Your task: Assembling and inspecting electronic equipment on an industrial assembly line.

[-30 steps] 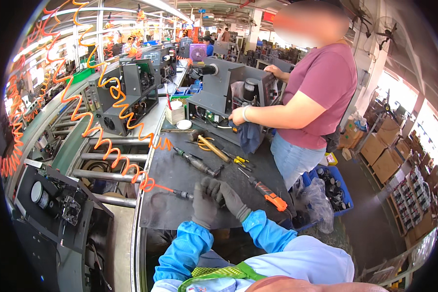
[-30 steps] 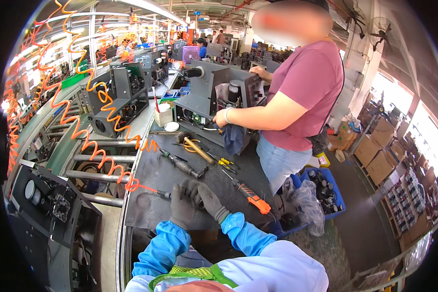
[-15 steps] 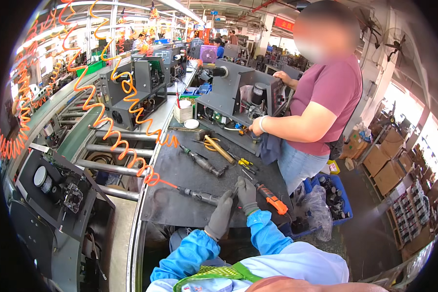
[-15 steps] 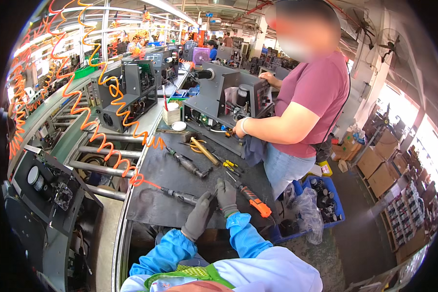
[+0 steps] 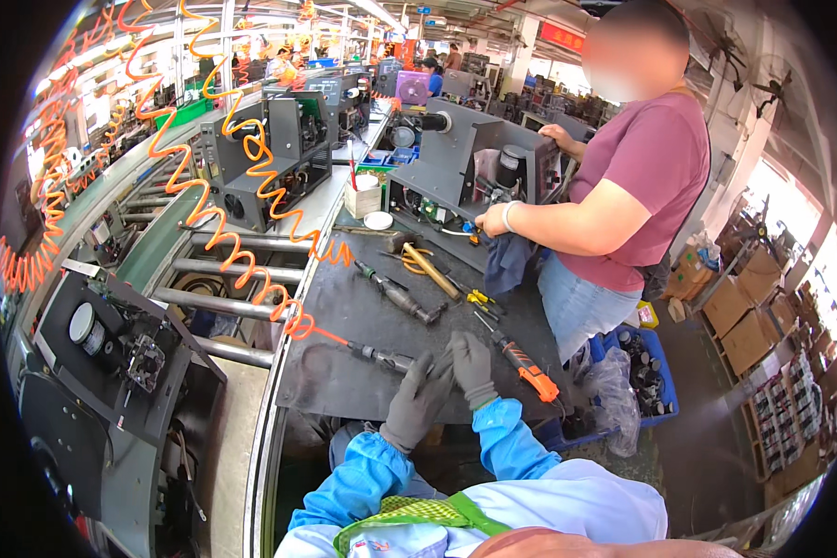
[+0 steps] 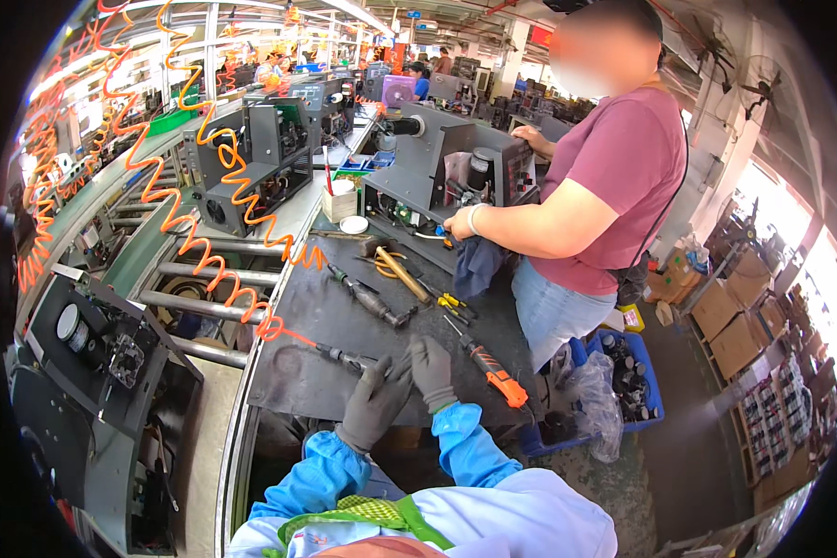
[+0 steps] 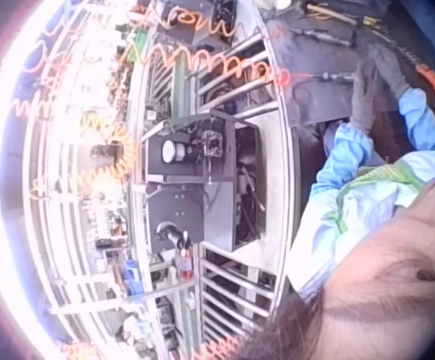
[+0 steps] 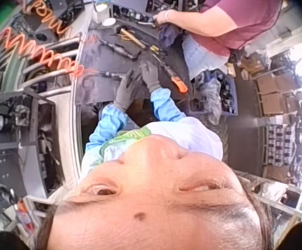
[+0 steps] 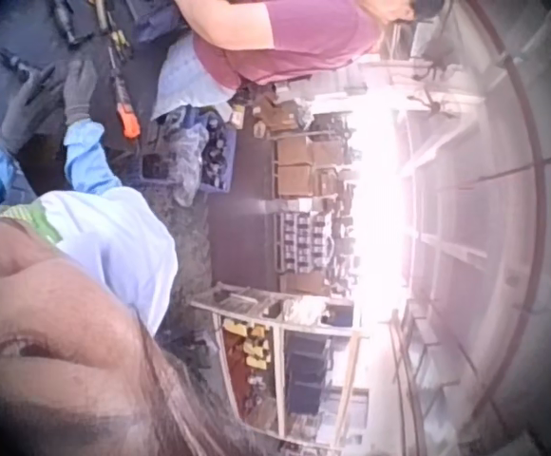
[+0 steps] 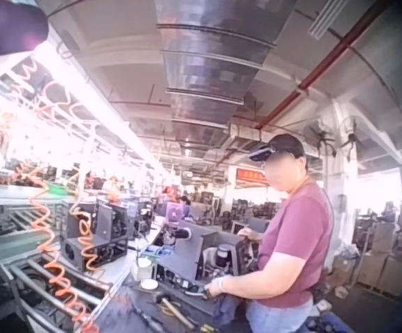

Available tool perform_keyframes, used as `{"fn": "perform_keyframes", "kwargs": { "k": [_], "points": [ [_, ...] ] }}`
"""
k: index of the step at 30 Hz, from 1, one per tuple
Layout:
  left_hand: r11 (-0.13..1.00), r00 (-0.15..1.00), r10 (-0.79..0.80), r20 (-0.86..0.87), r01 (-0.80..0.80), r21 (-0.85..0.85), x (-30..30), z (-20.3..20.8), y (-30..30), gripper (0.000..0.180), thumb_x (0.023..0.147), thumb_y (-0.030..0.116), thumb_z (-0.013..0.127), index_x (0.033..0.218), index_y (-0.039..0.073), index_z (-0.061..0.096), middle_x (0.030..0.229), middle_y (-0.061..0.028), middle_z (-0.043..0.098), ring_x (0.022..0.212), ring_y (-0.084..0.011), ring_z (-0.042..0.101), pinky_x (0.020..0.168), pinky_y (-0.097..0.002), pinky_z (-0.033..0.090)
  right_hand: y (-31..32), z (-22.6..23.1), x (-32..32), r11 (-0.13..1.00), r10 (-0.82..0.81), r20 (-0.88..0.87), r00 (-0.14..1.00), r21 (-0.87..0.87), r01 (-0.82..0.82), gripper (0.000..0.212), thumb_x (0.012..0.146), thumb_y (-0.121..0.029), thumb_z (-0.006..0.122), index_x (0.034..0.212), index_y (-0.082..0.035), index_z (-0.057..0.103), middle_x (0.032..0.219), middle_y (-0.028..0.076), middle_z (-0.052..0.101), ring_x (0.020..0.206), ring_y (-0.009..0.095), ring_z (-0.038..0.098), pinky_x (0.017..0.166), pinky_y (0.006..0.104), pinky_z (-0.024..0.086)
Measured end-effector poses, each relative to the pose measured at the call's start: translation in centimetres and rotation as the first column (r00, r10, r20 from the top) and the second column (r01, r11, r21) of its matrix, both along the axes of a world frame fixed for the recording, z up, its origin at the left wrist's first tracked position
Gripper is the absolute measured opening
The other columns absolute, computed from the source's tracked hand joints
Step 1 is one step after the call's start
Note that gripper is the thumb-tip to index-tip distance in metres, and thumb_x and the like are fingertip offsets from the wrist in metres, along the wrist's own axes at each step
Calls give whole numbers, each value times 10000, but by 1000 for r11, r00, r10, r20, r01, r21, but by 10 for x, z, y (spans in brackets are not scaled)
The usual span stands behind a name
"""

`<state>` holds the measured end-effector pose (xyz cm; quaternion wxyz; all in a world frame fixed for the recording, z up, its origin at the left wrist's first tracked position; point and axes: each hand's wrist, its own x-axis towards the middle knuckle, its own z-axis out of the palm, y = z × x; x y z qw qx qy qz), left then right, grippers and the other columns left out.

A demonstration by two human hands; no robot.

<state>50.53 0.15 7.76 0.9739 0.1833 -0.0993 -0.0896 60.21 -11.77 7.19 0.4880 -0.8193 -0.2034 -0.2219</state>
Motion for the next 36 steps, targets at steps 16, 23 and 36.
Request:
{"fn": "perform_keyframes", "kwargs": {
  "k": [16, 23, 36],
  "points": [
    [981, 997, 80, -22, -75, 180, -9, 58, 1, 499, 1035, 450, 420, 1288, 41, 554, 1226, -102, 601, 1105, -177, 571, 966, -303, 444, -5, 40, -8, 905, 333, -187, 924, 337, -258, 273, 978, -277, 591, 973, -12, 659, 837, 62, 655, 792, 148, 622, 724, 298, 501],
    [602, 952, 295, -77, -123, 789, 21, 15, 21, 366, 1020, 303, 493, 1198, 7, 615, 1100, -116, 659, 965, -176, 637, 844, -298, 522, 18, 47, -25, 944, 313, 101, 944, 77, -321, 276, 993, -258, 541, 1005, -5, 651, 905, 25, 670, 789, 142, 610, 727, 318, 505],
    [480, 474, 100, 875, -793, 375, -95, 207, 56, 475, 977, 262, 491, 1373, 0, 476, 1407, -246, 496, 1380, -442, 371, 1132, -537, 302, -32, 26, 55, 915, 366, -439, 821, 11, -403, 251, 958, -256, 572, 940, -24, 668, 835, 89, 674, 762, 187, 616, 696, 350, 493]
  ]
}}
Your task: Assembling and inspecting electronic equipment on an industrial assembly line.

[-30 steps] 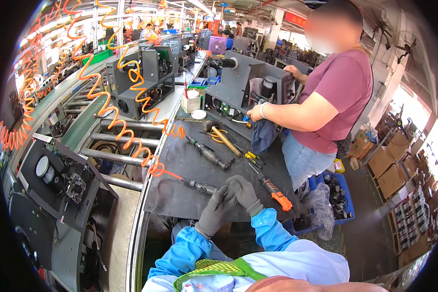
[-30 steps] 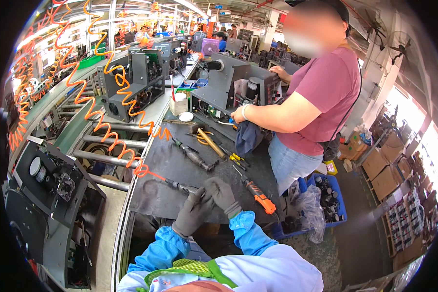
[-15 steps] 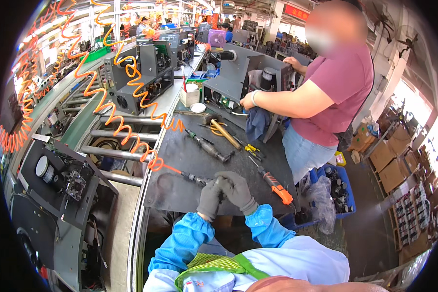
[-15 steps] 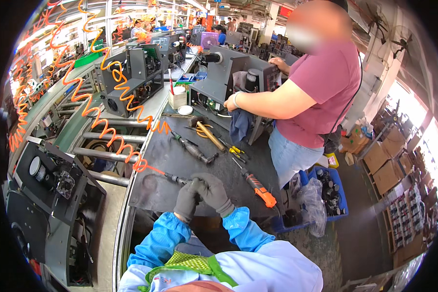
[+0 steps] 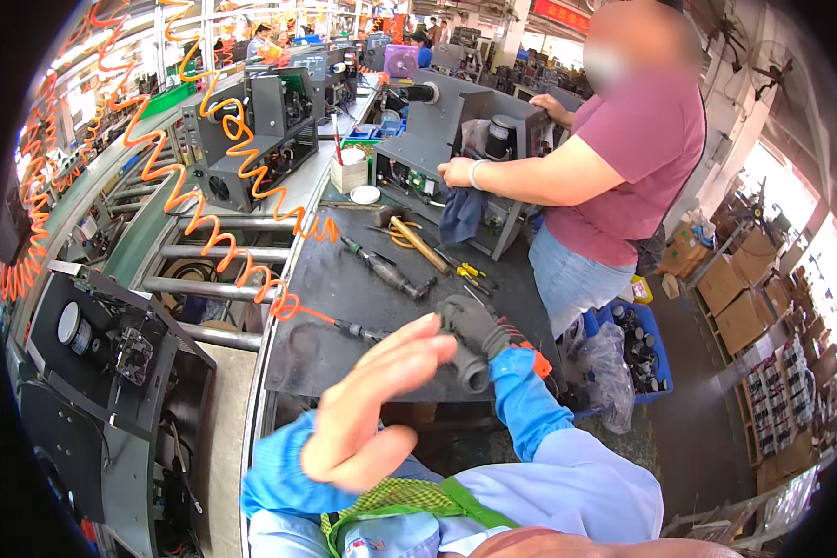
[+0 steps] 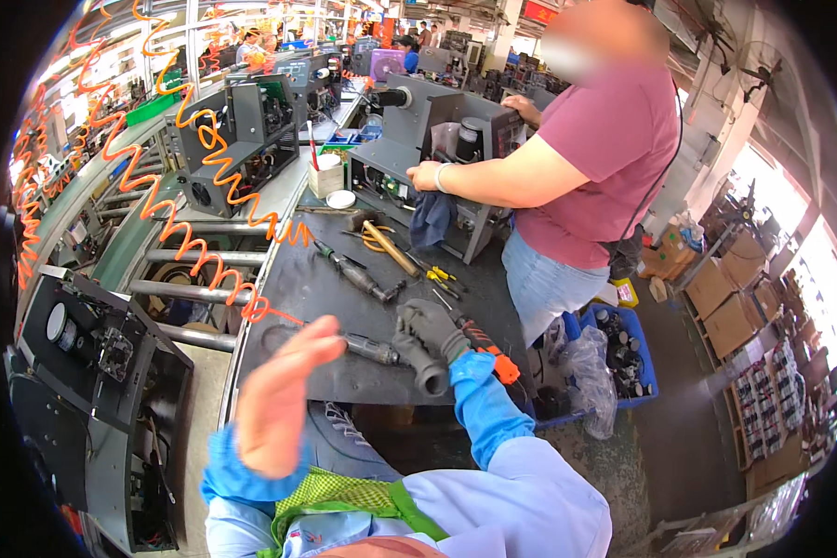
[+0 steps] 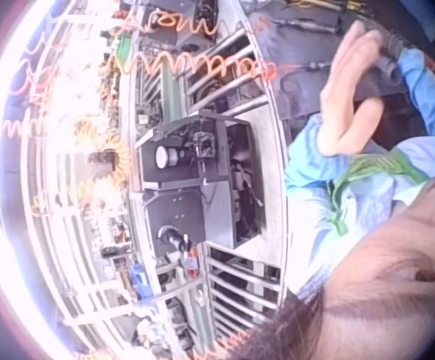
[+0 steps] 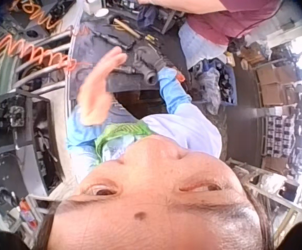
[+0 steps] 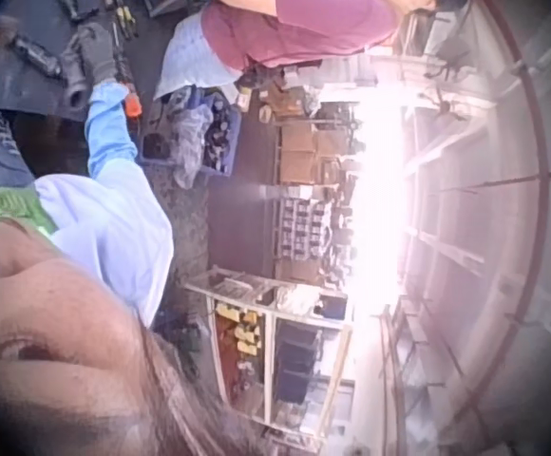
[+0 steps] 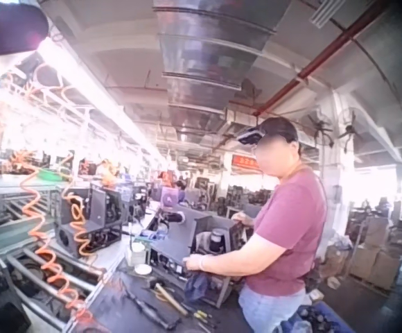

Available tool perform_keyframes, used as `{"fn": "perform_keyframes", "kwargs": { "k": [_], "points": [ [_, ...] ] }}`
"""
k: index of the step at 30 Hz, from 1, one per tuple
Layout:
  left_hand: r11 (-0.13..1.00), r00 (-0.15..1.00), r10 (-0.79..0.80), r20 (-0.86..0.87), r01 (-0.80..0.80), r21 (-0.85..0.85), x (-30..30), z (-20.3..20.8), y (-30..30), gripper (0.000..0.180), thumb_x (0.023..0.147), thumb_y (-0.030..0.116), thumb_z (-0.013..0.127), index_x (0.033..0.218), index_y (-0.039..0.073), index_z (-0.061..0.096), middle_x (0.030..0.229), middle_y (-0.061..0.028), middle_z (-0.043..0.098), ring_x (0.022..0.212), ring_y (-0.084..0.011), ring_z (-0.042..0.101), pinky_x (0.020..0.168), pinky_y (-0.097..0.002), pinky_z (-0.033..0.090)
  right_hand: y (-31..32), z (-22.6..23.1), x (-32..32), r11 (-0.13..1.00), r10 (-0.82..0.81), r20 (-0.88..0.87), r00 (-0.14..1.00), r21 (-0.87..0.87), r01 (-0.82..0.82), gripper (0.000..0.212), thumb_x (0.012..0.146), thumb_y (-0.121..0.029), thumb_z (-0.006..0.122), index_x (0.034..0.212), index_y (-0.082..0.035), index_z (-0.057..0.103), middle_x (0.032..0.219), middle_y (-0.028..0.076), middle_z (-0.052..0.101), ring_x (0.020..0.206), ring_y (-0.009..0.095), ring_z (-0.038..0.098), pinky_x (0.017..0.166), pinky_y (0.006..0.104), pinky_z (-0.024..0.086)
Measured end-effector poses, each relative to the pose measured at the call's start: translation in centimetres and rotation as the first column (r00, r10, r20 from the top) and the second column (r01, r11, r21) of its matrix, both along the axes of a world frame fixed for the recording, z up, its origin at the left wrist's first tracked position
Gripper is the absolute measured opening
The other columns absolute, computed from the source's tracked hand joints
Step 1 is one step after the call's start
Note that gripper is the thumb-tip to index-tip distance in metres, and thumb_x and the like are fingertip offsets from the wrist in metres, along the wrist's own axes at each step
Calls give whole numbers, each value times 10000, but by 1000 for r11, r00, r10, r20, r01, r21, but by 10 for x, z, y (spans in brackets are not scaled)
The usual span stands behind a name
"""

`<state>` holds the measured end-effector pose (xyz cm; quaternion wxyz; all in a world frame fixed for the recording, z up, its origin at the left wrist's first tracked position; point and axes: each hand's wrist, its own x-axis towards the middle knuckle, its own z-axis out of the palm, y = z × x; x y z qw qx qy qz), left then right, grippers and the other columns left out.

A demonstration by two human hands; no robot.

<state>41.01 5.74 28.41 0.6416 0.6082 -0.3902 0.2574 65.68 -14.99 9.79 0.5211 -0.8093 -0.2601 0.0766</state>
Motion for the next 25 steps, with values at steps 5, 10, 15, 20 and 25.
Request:
{"fn": "perform_keyframes", "kwargs": {
  "k": [5, 10, 15, 20, 25],
  "points": [
    [791, 930, -249, 271, 357, -496, -60, 100, -47, 353, 1007, 410, 468, 1189, 143, 612, 1194, -67, 654, 1233, -269, 514, 1032, -501, 368, -10, -66, 28, 912, 63, 384, 921, -398, 104, 358, 885, -416, 626, 959, -69, 671, 942, 169, 667, 917, 378, 632, 794, 454, 502],
    [732, 865, -263, 427, 467, -497, -98, 61, -15, 252, 1008, 334, 514, 1224, 231, 593, 1256, 69, 640, 1242, -116, 505, 1047, -444, 298, -14, -99, 11, 879, -198, 395, 897, -333, 341, 358, 887, -432, 625, 983, -90, 670, 970, 143, 667, 936, 351, 635, 800, 438, 509],
    [746, 733, -499, 463, 635, -202, -85, 44, 25, 294, 988, 308, 554, 1279, 268, 577, 1352, 37, 589, 1236, -110, 485, 1005, -414, 309, -9, -117, 10, 914, -217, 468, 856, -210, 347, 353, 877, -448, 621, 952, -105, 658, 968, 130, 661, 932, 346, 634, 797, 446, 509],
    [799, 799, -498, 337, 574, -181, -93, 36, 28, 358, 980, 333, 555, 1327, 245, 554, 1341, 2, 584, 1230, -119, 485, 1014, -406, 325, -14, -114, 8, 907, -244, 475, 846, -196, 372, 341, 877, -414, 639, 963, -85, 670, 974, 125, 669, 936, 335, 641, 811, 419, 518],
    [604, 314, -607, 730, 780, 166, -84, 20, 32, 350, 1007, 198, 489, 1354, 179, 530, 1341, -15, 511, 1258, -184, 495, 1113, -394, 347, -7, -108, 5, 921, -255, 493, 832, -140, 365, 314, 871, -414, 636, 923, -105, 655, 936, 115, 660, 898, 332, 640, 766, 427, 516]
  ]
}}
